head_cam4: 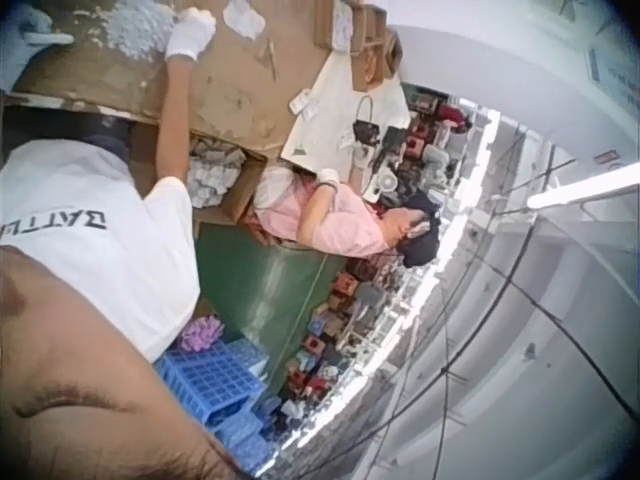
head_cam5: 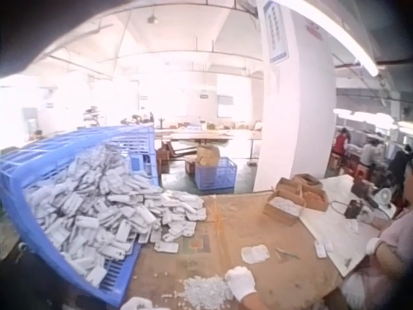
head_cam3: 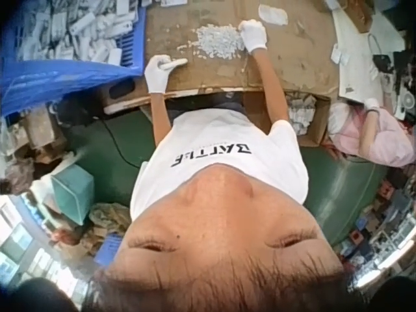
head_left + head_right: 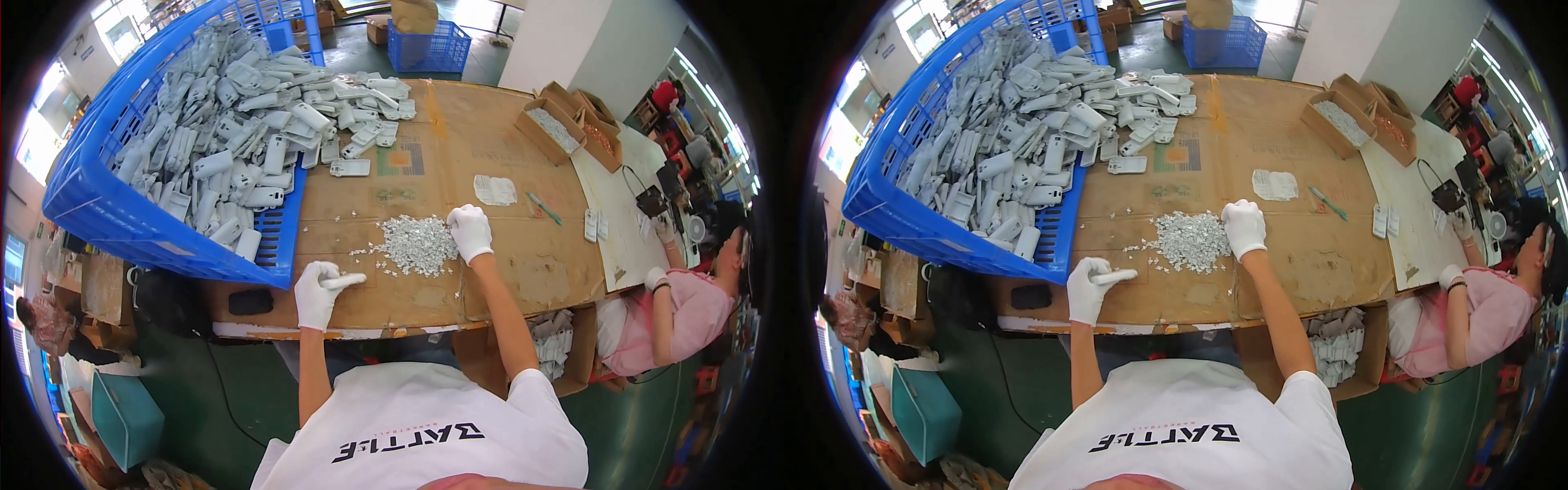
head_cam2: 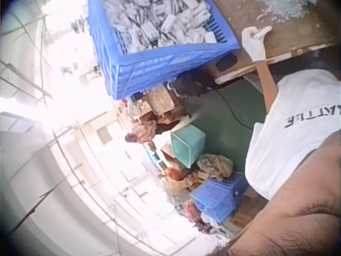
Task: The person picks up a plastic housing from a blue crate, presses small white components from a pile into it by hand, and places the assembled unit into a cardboard box.
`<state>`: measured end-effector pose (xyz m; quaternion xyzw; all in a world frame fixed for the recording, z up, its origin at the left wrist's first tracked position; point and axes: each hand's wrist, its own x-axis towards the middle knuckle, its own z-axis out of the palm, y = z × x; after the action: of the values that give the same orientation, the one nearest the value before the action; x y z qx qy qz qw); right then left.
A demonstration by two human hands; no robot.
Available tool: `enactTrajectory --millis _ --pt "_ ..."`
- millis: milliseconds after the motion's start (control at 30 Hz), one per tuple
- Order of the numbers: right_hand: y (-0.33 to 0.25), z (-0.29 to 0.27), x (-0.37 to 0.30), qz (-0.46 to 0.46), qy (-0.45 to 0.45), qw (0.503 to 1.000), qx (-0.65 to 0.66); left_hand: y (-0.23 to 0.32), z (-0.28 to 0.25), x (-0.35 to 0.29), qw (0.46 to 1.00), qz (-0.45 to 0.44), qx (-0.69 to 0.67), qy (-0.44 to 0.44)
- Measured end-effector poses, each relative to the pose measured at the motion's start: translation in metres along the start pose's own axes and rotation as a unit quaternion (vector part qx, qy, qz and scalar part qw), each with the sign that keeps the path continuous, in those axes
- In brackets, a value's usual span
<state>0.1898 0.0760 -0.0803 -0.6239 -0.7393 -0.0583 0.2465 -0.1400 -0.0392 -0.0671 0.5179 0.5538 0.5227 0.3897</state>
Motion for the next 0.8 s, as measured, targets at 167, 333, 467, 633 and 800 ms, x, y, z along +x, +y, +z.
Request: enactTrajectory --millis 167,333,467,633,800 --pt "0.009 -0.008 0.0 -0.008 -0.046 0.999 -0.024 0.041 -0.014 -0.021 0.927 -0.067 0.367 0.032" --pt "0.011 -0.016 0.005 -0.02 0.053 0.997 -0.059 0.003 -0.016 -0.015 0.947 -0.07 0.291 0.114" --pt "-0.04 -0.063 -0.002 -0.042 0.063 0.993 0.091 0.001 -0.005 -0.007 0.989 -0.096 -0.076 0.079" --pt "-0.145 -0.093 -0.042 -0.055 0.023 0.913 0.403 0.053 0.044 -0.016 0.994 -0.046 -0.097 0.01" --pt "-0.168 -0.072 -0.07 -0.056 0.1 0.936 0.334 0.065 0.06 -0.038 0.999 -0.012 0.045 0.005"
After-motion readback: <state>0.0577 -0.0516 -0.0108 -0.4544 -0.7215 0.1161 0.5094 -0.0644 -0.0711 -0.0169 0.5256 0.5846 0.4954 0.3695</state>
